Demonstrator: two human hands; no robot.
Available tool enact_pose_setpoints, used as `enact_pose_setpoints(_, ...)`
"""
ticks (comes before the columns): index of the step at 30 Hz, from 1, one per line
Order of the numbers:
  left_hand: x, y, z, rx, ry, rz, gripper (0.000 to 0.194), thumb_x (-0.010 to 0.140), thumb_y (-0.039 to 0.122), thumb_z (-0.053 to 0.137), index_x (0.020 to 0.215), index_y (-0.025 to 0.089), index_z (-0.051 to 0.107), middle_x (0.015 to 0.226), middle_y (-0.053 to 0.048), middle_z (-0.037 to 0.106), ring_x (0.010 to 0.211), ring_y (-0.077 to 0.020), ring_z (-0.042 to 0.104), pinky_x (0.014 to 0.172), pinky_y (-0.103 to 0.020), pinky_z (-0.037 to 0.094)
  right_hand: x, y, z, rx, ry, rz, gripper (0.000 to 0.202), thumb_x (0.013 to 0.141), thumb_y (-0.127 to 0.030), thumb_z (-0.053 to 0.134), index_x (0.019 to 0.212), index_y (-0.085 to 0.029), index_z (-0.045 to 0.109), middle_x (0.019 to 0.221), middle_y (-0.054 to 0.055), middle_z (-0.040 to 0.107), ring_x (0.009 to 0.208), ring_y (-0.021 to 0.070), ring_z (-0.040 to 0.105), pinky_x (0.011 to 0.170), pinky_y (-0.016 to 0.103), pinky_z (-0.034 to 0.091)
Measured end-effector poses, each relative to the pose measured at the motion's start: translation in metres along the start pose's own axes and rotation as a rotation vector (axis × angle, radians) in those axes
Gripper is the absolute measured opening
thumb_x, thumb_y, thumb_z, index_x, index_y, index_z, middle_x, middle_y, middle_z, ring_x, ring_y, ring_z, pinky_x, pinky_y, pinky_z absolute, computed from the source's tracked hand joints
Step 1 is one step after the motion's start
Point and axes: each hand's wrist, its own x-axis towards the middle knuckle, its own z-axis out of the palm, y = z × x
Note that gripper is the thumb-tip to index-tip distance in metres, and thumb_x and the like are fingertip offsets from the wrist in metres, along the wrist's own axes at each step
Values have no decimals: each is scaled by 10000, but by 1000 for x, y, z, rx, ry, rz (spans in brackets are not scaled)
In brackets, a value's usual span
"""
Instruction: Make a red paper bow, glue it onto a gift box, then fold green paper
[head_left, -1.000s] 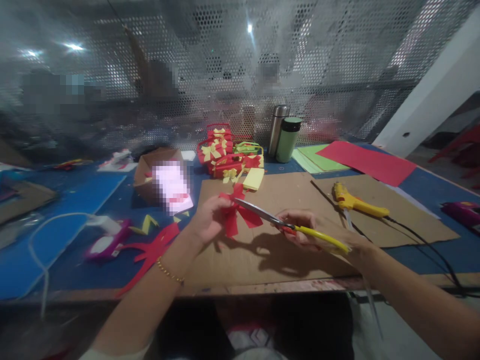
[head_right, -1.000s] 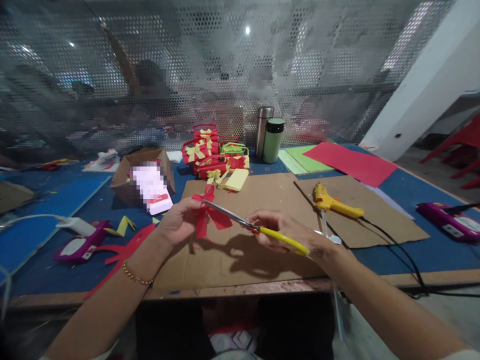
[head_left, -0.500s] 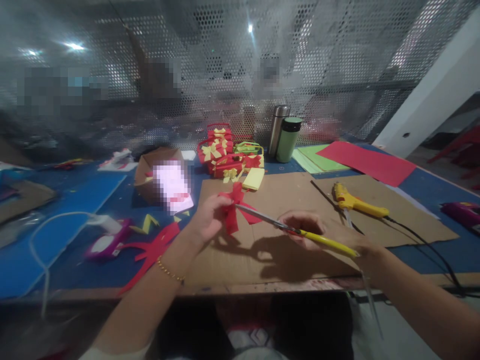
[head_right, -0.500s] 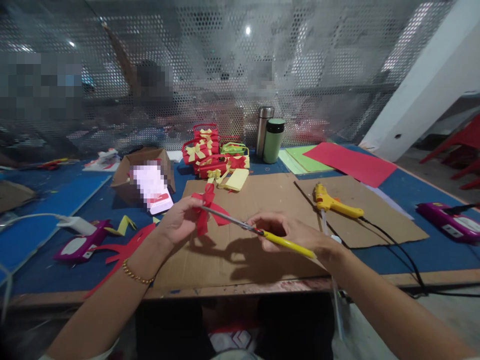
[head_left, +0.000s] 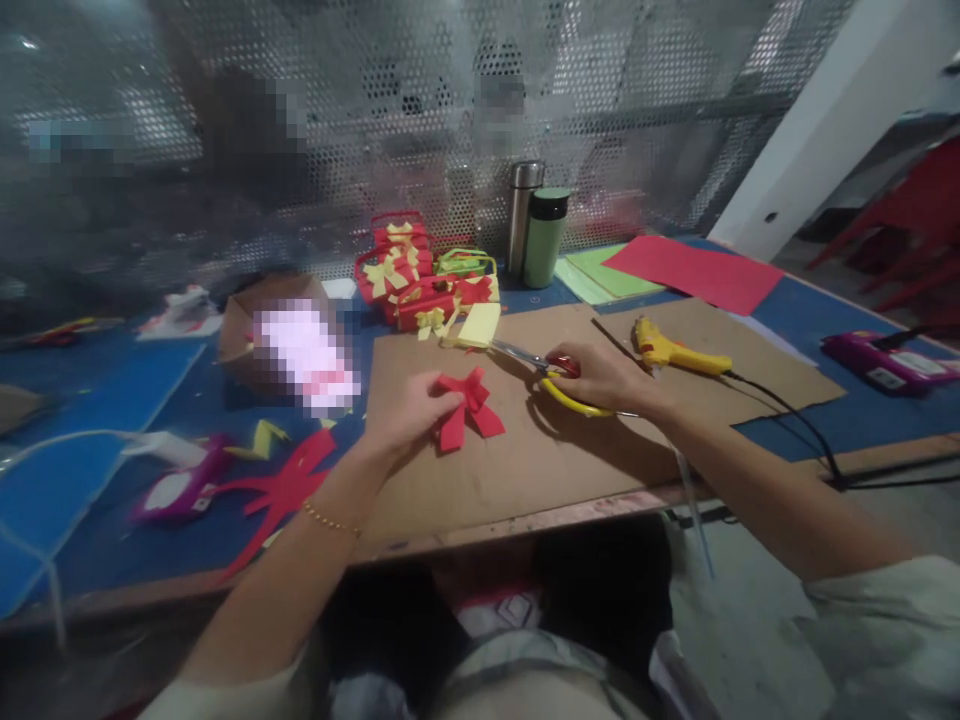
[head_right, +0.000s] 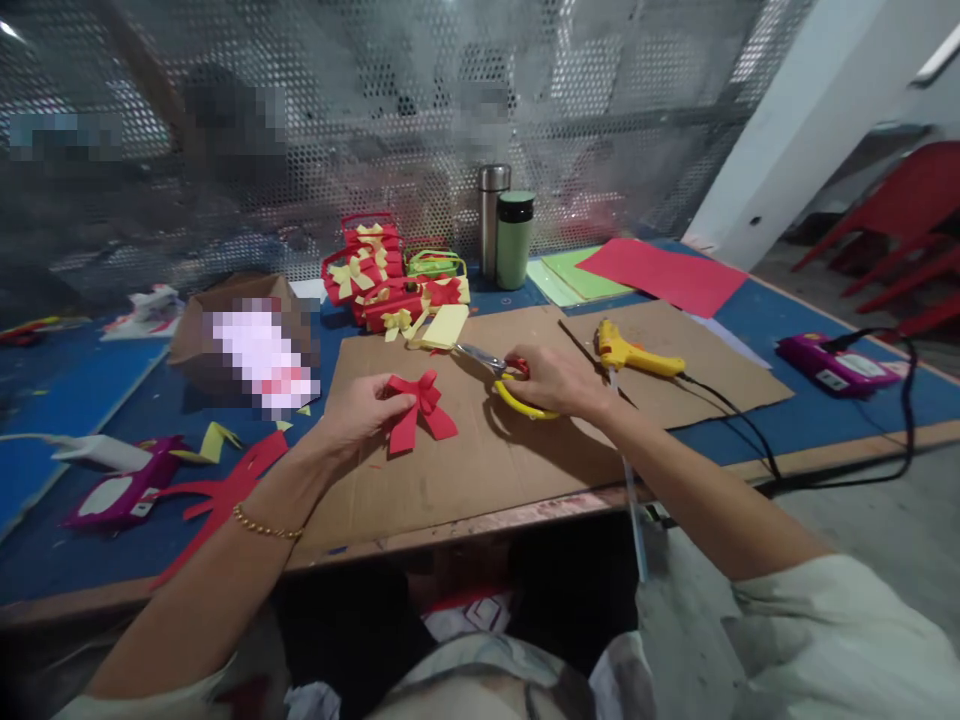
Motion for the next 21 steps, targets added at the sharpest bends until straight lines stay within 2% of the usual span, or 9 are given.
enact_pose_setpoints(2,1,-1,1,106,13,48,107,774,230,719,859,169,697,844,-97,738,784,-201,669,682,-325,510,3,1,3,-46,-20,10,378,869,-425,631,1136,-183,745,888,73,743,770,203,637,622,278,391)
enact_pose_setpoints(5,1,4,2,408,98,112,155,774,222,688,923,182,692,868,-83,734,804,-217,662,703,-343,494,5,4,8,-67,-23,24,371,882,-413,628,1150,-180,735,919,80,752,791,206,649,634,277,396)
enact_pose_setpoints(8,1,13,3,673,160,134,358,752,225,691,1107,176,688,939,-102,736,825,-242,659,717,-361,484,5,5,11,-69,-15,-3,358,891,-398,618,1153,-178,722,933,84,751,781,199,650,644,277,398)
enact_pose_setpoints(10,-1,19,1,779,153,116,488,769,272,697,1244,166,662,994,-125,738,846,-264,664,740,-381,492,3,6,11,-71,-13,-22,359,890,-393,620,1163,-180,715,927,82,748,771,197,648,642,278,395)
enact_pose_setpoints(12,-2,22,-4,886,138,107,522,797,314,678,1297,165,657,1034,-139,739,879,-288,670,787,-411,500,1,5,9,-86,-15,-20,367,887,-402,623,1172,-189,712,917,77,746,770,203,650,633,282,386)
enact_pose_setpoints(16,-3,21,-20,1007,148,218,429,868,314,573,1254,171,696,1088,-142,731,969,-300,677,893,-451,504,-5,2,0,-148,-4,50,371,880,-427,619,1172,-219,714,932,74,755,824,234,676,625,288,376)
enact_pose_setpoints(21,-1,18,-28,959,227,350,285,921,299,506,1006,201,760,1029,-111,731,923,-253,678,899,-427,525,-5,5,-6,-221,-3,153,417,901,-456,576,1245,-247,686,1004,80,774,899,271,704,630,299,383)
